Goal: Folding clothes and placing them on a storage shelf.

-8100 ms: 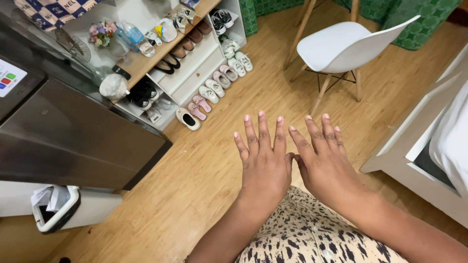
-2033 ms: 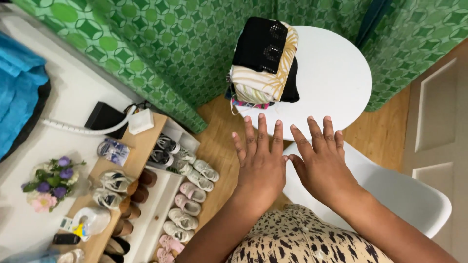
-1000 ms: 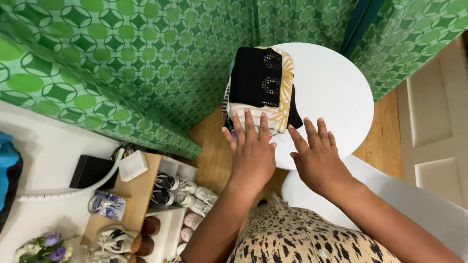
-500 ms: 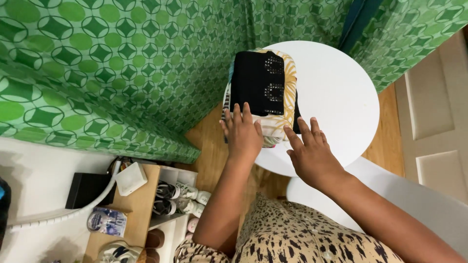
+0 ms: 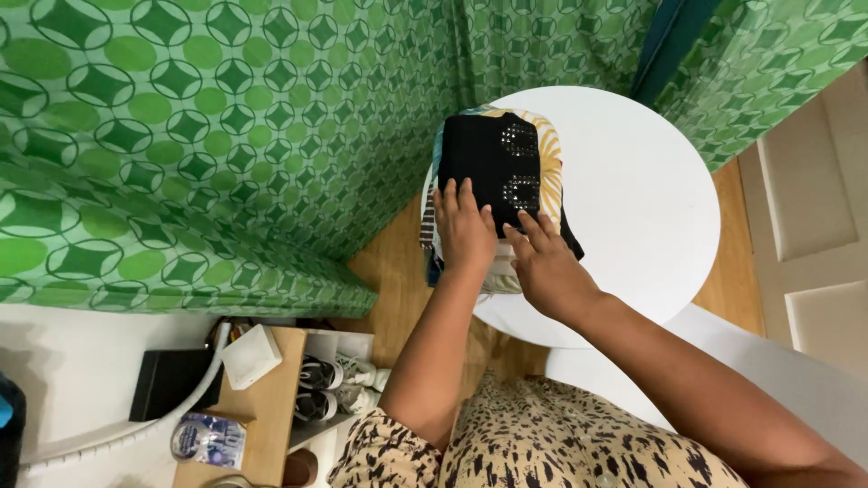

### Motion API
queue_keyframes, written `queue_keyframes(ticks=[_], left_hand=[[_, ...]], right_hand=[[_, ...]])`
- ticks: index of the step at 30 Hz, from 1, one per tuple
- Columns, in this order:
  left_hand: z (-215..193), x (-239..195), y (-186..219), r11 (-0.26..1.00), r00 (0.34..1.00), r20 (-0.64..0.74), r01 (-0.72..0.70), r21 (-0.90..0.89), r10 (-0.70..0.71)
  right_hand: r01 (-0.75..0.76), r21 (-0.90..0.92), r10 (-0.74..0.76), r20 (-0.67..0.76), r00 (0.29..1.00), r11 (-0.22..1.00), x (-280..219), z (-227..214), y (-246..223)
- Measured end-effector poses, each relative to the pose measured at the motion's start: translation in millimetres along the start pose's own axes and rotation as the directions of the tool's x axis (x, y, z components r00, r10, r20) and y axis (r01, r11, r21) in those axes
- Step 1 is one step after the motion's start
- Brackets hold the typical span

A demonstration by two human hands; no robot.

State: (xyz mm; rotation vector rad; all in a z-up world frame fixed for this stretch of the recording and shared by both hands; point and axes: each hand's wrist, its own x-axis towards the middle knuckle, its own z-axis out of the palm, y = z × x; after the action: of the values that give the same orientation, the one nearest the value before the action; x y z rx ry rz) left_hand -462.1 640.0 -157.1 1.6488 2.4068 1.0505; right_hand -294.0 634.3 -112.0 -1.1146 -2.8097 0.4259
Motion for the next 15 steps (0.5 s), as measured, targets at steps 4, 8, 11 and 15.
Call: queue_keyframes(ticks=[4,8,11,15], left_hand=[[14,15,-15,0.991,0.997,-0.038,0.065,-0.114,-0.070],[32,26,-33,0.977,0.984,0.002,0.179,-0.115,-0.180],[24,34,-28,0.945,0.953,0.041,0.302,-0.124,-0.300],[22,47,-27,0.922,0.925,0.068,0.379,-0.074,-0.375]], right_hand=[[0.067,0.009,-0.066,-0.098,0.993,0.998,25,32,20],[0.027,0.135,-0.011,-0.118,0.993,0.990,38,48,26],[-0.060,0.210,0.065,-0.022,0.998,0.976,37,47,26],[-0.141,0.244,0.125,0.081,0.989,0.959,37,42,23]])
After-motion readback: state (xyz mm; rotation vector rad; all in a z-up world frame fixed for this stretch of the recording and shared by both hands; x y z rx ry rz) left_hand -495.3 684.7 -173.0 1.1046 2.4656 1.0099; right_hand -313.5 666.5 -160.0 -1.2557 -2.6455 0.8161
